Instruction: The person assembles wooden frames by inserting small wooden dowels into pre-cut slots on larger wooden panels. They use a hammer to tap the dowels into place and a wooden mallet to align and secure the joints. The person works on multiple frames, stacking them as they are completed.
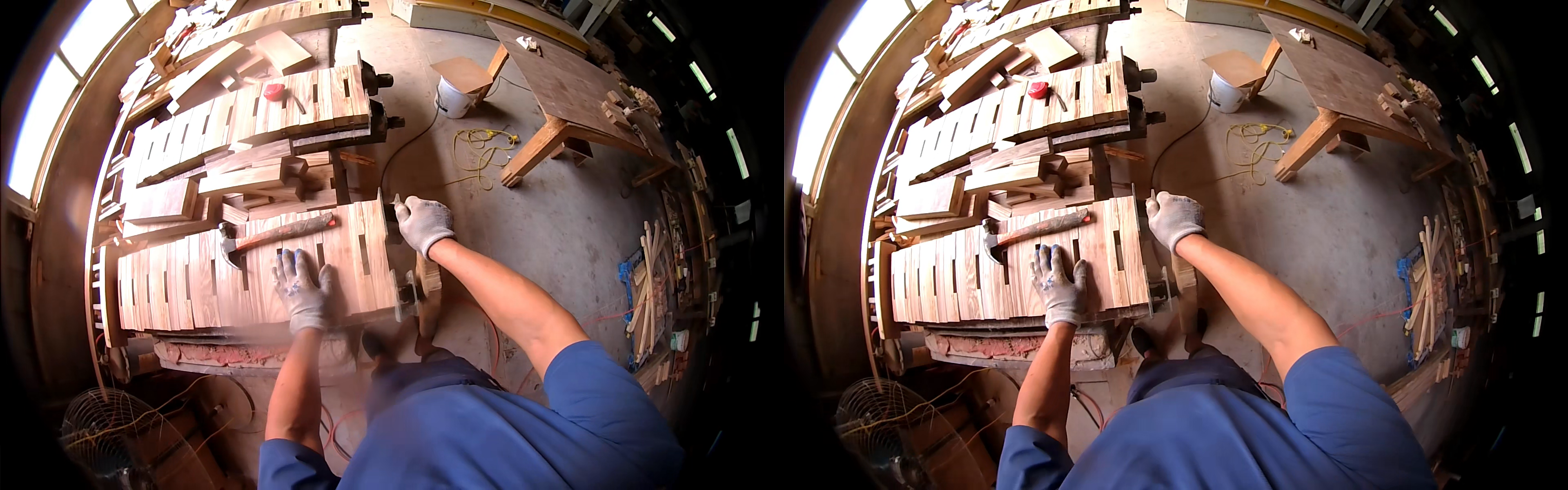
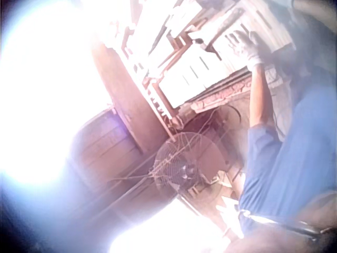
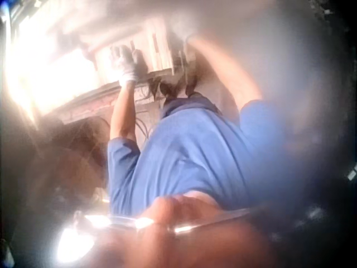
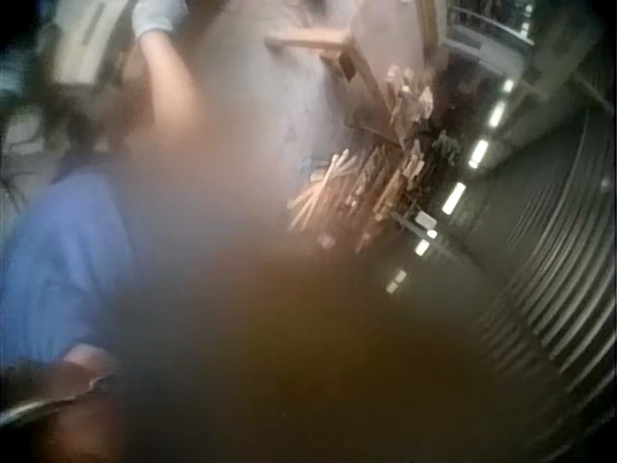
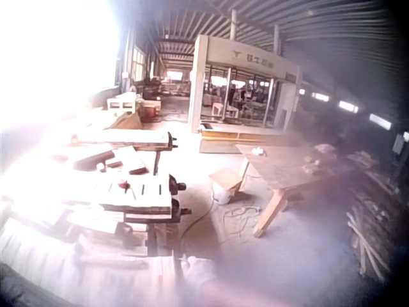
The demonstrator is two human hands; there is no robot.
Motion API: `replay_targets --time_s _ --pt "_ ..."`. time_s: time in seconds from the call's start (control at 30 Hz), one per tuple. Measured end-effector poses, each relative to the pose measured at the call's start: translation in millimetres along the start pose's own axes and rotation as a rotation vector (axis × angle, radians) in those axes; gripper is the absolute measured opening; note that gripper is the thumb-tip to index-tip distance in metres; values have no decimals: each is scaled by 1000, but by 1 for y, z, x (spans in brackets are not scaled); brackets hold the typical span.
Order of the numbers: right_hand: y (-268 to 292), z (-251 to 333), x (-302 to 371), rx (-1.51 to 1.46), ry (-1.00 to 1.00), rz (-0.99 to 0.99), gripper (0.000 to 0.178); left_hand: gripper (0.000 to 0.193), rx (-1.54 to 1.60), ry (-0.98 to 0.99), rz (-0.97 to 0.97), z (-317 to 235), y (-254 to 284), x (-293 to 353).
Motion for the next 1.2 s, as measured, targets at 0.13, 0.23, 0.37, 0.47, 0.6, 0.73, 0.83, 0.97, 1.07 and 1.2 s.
replay_targets --time_s 0.13,0.23,0.37,0.47,0.6,0.73,0.83,0.97,1.07,1.2 --pt "3 -2 -1 -33 -30 -15 38 66 72 -8 -104 -19 6 -9" --pt "4 -4 0 -78 -57 -44 37 60 355 -176 -212 -71 9 -38" --pt "1 -7 3 -161 -44 -178 40 59 511 -138 -53 -129 -19 -100" --pt "-7 -7 -1 -147 10 -255 38 62 394 -23 305 -139 -57 -141" --pt "-2 -3 2 -111 -37 -249 34 49 224 -8 395 -151 -63 -157" --pt "-6 -6 1 -63 -68 -218 33 44 216 39 431 -156 -67 -163" --pt "-9 -4 -3 -40 -48 -218 36 41 168 37 383 -156 -68 -162" --pt "-14 -3 -21 27 -67 -169 43 37 202 37 410 -158 -63 -169" --pt "-22 -10 -27 3 -81 -204 44 35 240 24 364 -161 -64 -163" --pt "-25 -8 -32 -17 -58 -147 44 37 229 21 374 -157 -67 -163"
Point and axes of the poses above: each hand's wrist, its own x-axis away from the middle knuckle, its own y-axis out of the back of the hand, z = x × y, the point moved 3 cm from there along -x, towards the middle knuckle, and after that the axes turned 7 degrees about -y, right-handed, at the moved point
